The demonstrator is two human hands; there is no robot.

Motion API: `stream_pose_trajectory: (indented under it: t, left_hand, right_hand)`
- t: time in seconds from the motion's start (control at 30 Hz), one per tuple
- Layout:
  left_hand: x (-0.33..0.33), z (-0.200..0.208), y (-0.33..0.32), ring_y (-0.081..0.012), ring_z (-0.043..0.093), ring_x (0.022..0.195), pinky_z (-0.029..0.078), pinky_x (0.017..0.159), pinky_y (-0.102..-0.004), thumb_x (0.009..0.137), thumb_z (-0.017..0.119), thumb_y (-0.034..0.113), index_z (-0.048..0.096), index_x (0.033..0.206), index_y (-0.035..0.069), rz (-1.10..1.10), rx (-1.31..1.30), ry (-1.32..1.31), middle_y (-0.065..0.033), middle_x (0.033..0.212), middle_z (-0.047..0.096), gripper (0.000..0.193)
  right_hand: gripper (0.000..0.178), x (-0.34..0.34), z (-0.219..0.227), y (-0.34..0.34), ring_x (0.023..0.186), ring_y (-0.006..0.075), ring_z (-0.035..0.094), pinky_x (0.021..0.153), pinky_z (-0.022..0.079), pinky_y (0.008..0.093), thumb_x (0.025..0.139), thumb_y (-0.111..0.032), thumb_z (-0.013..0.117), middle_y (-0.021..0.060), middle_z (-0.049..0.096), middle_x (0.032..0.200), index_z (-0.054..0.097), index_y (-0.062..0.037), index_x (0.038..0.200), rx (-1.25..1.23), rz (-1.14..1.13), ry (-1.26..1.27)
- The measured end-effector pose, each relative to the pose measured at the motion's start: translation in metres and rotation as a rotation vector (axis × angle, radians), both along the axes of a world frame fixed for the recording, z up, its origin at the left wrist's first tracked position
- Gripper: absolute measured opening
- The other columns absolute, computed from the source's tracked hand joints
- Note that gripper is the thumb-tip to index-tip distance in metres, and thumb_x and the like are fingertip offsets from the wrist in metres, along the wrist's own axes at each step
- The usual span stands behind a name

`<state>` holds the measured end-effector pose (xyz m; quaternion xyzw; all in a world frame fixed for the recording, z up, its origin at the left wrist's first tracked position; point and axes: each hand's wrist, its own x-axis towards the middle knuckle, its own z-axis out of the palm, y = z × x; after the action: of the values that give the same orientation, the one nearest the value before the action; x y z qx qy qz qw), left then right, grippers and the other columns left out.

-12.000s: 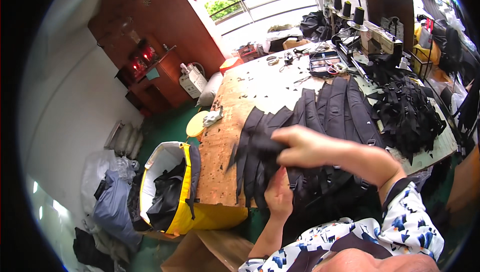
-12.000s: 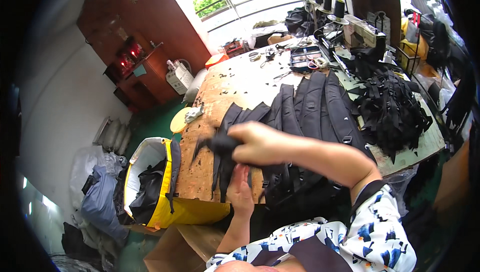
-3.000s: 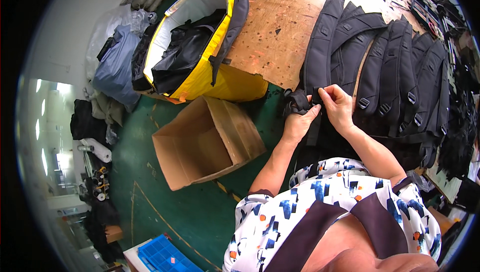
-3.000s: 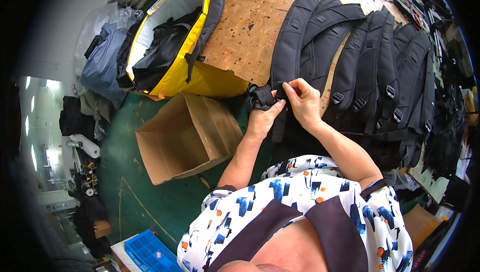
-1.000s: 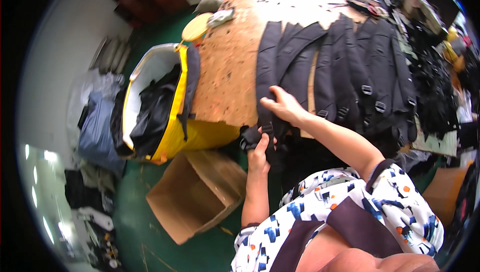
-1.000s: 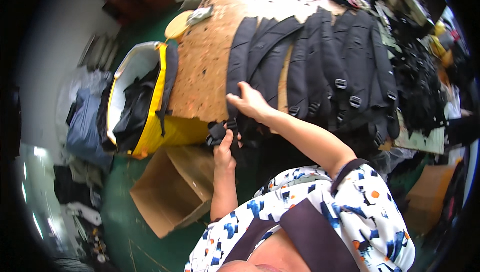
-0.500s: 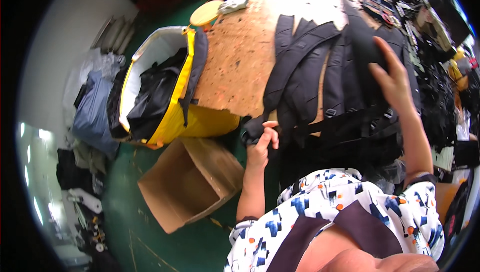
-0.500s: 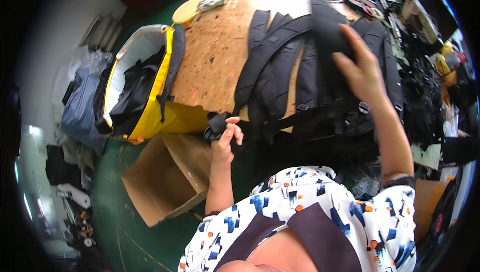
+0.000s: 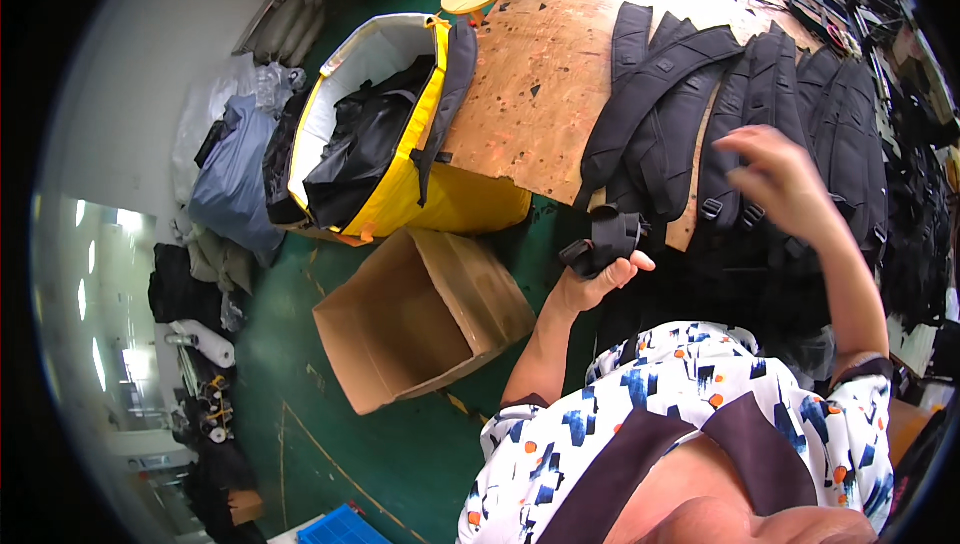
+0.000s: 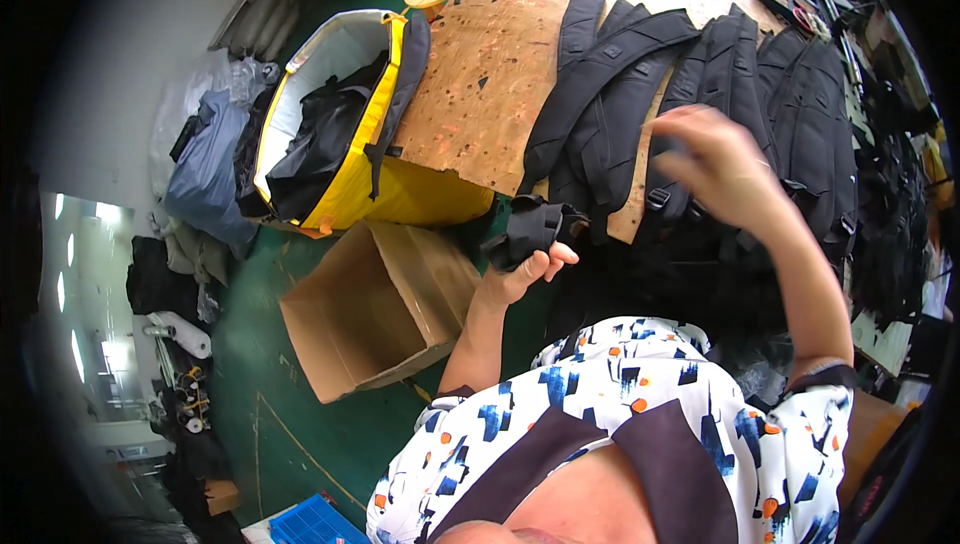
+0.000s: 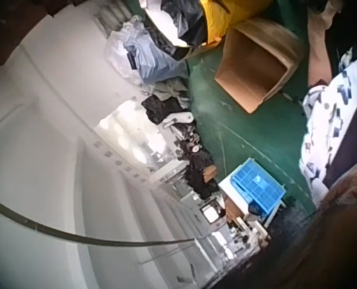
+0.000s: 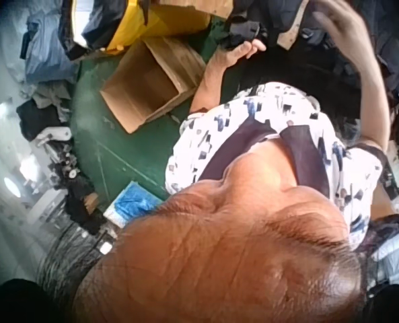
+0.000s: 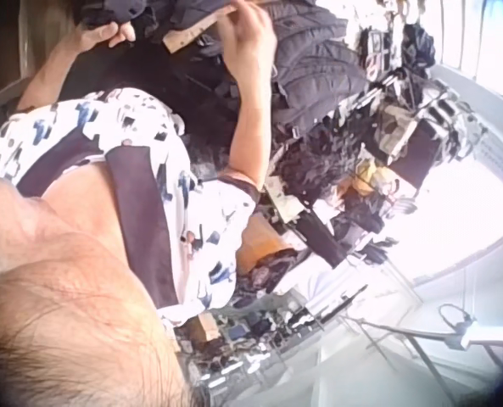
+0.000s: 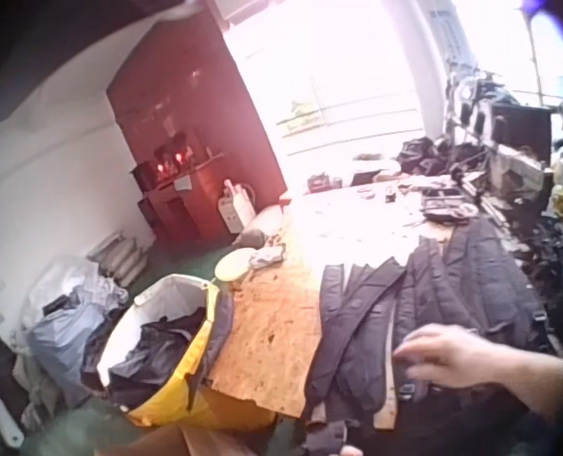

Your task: The person picks up padded black straps and inserts plastic buckles onto the webbing loops by hand, arranging the completed strap assemblies on a workbench.

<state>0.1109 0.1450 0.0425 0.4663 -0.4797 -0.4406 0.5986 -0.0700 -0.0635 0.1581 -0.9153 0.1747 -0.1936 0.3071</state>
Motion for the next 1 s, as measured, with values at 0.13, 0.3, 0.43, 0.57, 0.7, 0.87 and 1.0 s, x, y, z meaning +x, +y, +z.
stream_pose_trajectory:
  t: [0.13, 0.3, 0.43, 0.57, 0.7, 0.87, 1.0]
  left_hand:
    - [-0.012, 0.016, -0.009, -0.0094, 0.051, 0.063, 0.04, 0.059, -0.0225, 0.084, 0.06, 0.032, 0.066, 0.09, 0.002, -0.091, 0.024, -0.081, -0.0011, 0.07, 0.058, 0.031]
    - [-0.014, 0.012, -0.004, -0.0101, 0.05, 0.062, 0.04, 0.057, -0.0225, 0.084, 0.06, 0.026, 0.066, 0.09, 0.001, -0.091, -0.009, -0.147, -0.0021, 0.068, 0.058, 0.026]
    - [-0.004, 0.009, 0.003, -0.0089, 0.049, 0.058, 0.04, 0.055, -0.0232, 0.087, 0.056, 0.025, 0.064, 0.093, 0.002, -0.115, 0.219, 0.085, 0.0011, 0.064, 0.054, 0.025]
    - [-0.003, -0.019, -0.005, -0.0085, 0.045, 0.053, 0.036, 0.05, -0.0215, 0.085, 0.055, 0.017, 0.059, 0.099, -0.001, 0.035, 0.114, 0.325, -0.0012, 0.061, 0.05, 0.024]
    - [0.001, -0.024, -0.009, -0.0151, 0.049, 0.057, 0.04, 0.056, -0.0262, 0.072, 0.058, 0.011, 0.055, 0.1, -0.001, 0.088, -0.02, 0.691, -0.0063, 0.07, 0.053, 0.031]
    - [0.012, -0.013, -0.005, -0.0195, 0.052, 0.073, 0.044, 0.073, -0.0307, 0.064, 0.057, 0.008, 0.05, 0.088, 0.006, 0.109, -0.301, 0.854, -0.0096, 0.087, 0.048, 0.024]
    - [0.019, 0.001, -0.005, -0.0206, 0.053, 0.082, 0.044, 0.078, -0.0326, 0.067, 0.058, 0.01, 0.047, 0.08, 0.01, 0.174, -0.429, 0.908, -0.0085, 0.092, 0.048, 0.017]
  right_hand:
    - [0.052, 0.05, -0.033, 0.015, 0.113, 0.0265, 0.046, 0.09, 0.041, 0.0356, 0.077, -0.012, 0.063, 0.0129, 0.046, 0.125, 0.044, -0.0072, 0.126, 0.371, 0.475, 0.052]
    - [0.05, 0.079, -0.054, 0.013, 0.093, 0.0168, 0.054, 0.079, 0.043, 0.0303, 0.077, -0.027, 0.068, 0.0058, 0.059, 0.103, 0.05, -0.0051, 0.119, 0.718, 0.743, 0.388]
    - [0.036, 0.075, -0.044, 0.02, 0.077, 0.0161, 0.057, 0.069, 0.045, 0.0283, 0.073, -0.017, 0.071, 0.0057, 0.06, 0.085, 0.054, -0.0027, 0.101, 0.42, 0.627, -0.004]
    - [0.029, 0.068, -0.03, 0.035, 0.071, 0.024, 0.06, 0.062, 0.046, 0.0303, 0.066, -0.002, 0.069, 0.0087, 0.059, 0.076, 0.052, -0.0019, 0.089, 0.327, 0.548, -0.136]
    - [0.03, 0.061, -0.019, 0.037, 0.071, 0.0224, 0.061, 0.062, 0.046, 0.0305, 0.066, -0.001, 0.069, 0.0083, 0.06, 0.079, 0.054, -0.0026, 0.092, 0.261, 0.567, -0.168]
    - [0.031, 0.05, -0.009, 0.029, 0.07, 0.0168, 0.061, 0.062, 0.047, 0.0289, 0.065, 0.003, 0.066, 0.0074, 0.062, 0.077, 0.057, -0.0023, 0.094, 0.45, 0.588, -0.001]
    - [0.03, 0.044, -0.007, 0.013, 0.069, 0.0161, 0.061, 0.061, 0.047, 0.0274, 0.06, 0.007, 0.06, 0.008, 0.063, 0.076, 0.062, -0.0018, 0.089, 0.467, 0.69, 0.044]
